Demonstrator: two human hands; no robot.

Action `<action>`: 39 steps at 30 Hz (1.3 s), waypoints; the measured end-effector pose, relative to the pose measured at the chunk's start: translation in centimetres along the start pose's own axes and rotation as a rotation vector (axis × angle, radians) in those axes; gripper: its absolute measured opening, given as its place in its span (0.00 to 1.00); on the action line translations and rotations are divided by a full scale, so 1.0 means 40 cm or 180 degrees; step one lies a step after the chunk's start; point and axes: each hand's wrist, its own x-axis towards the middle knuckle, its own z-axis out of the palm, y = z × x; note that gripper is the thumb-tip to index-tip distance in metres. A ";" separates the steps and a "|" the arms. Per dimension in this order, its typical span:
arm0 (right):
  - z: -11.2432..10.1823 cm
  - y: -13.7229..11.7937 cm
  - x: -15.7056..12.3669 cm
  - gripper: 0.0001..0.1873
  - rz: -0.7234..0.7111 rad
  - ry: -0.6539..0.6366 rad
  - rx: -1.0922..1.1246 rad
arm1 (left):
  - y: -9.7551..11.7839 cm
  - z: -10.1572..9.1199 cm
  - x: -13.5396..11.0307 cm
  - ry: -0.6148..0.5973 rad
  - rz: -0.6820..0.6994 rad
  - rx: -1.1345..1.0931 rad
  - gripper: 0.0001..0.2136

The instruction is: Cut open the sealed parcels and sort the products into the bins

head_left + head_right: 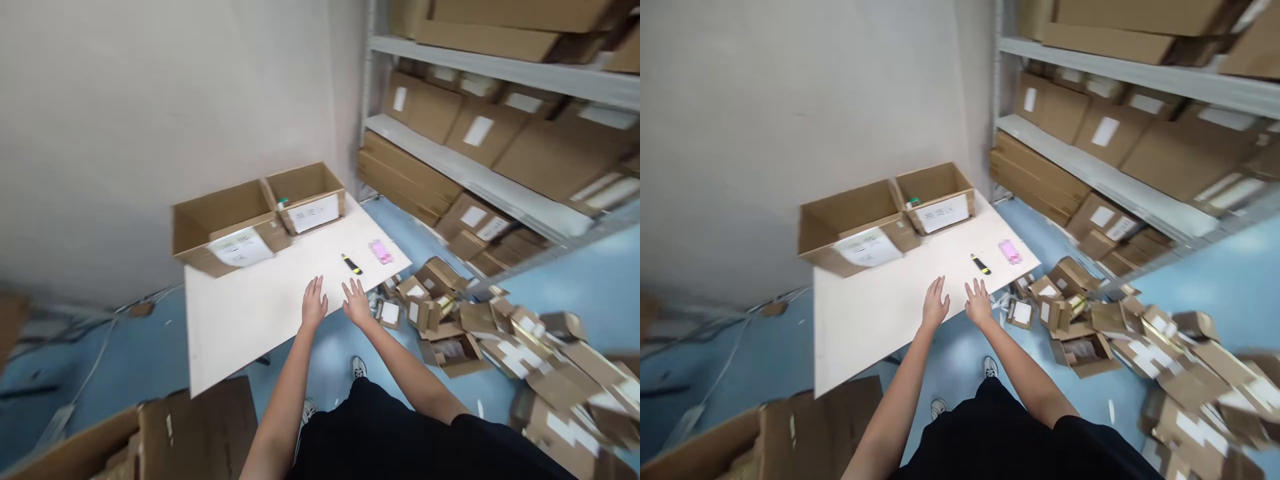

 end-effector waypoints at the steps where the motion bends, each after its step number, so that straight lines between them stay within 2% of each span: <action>1: 0.037 -0.078 0.017 0.39 -0.0287 -0.0089 0.0042 | -0.055 -0.053 -0.044 0.0196 -0.0197 0.0033 0.34; 4: 0.157 -0.318 0.031 0.39 -0.1129 -0.0378 0.0182 | -0.197 -0.205 -0.217 0.0681 -0.0822 0.0154 0.32; 6: 0.249 -0.483 0.009 0.39 -0.1709 -0.0591 0.0272 | -0.274 -0.296 -0.364 0.0935 -0.1275 0.0256 0.31; 8: 0.349 -0.652 -0.042 0.39 -0.2255 -0.0790 0.0328 | -0.344 -0.382 -0.532 0.1189 -0.1729 0.0359 0.30; 11: 0.514 -0.903 -0.175 0.38 -0.2920 -0.1121 0.0321 | -0.440 -0.500 -0.817 0.1563 -0.2367 0.0474 0.29; 14: 0.673 -1.126 -0.353 0.39 -0.3521 -0.1509 0.0308 | -0.521 -0.592 -1.113 0.1890 -0.2929 0.0564 0.29; 16: 0.770 -1.246 -0.471 0.40 -0.3883 -0.1790 0.0295 | -0.566 -0.630 -1.293 0.2055 -0.3295 0.0598 0.28; 18: 0.863 -1.341 -0.572 0.41 -0.4136 -0.2068 0.0217 | -0.609 -0.647 -1.448 0.2160 -0.3689 0.0567 0.28; 20: 0.958 -1.415 -0.650 0.40 -0.4263 -0.2314 0.0063 | -0.658 -0.640 -1.575 0.2183 -0.4089 0.0430 0.30; 22: 1.060 -1.467 -0.707 0.38 -0.4328 -0.2538 -0.0112 | -0.715 -0.612 -1.676 0.2129 -0.4479 0.0199 0.32; 26: 1.296 -1.517 -0.782 0.37 -0.4371 -0.3004 -0.0403 | -0.854 -0.507 -1.820 0.1814 -0.5190 -0.0430 0.36; 30: 1.548 -1.503 -0.827 0.37 -0.4402 -0.3363 -0.0677 | -1.033 -0.388 -1.929 0.1442 -0.5636 -0.0977 0.42; 33: 1.708 -1.468 -0.840 0.41 -0.4489 -0.3613 -0.0742 | -1.184 -0.324 -2.004 0.1497 -0.5771 -0.1000 0.45; 36: 1.820 -1.439 -0.841 0.44 -0.4552 -0.3841 -0.0830 | -1.309 -0.279 -2.061 0.1574 -0.5905 -0.1046 0.49; 39: 1.884 -1.424 -0.846 0.45 -0.4544 -0.3985 -0.1017 | -1.366 -0.235 -2.086 0.1693 -0.5769 -0.1149 0.49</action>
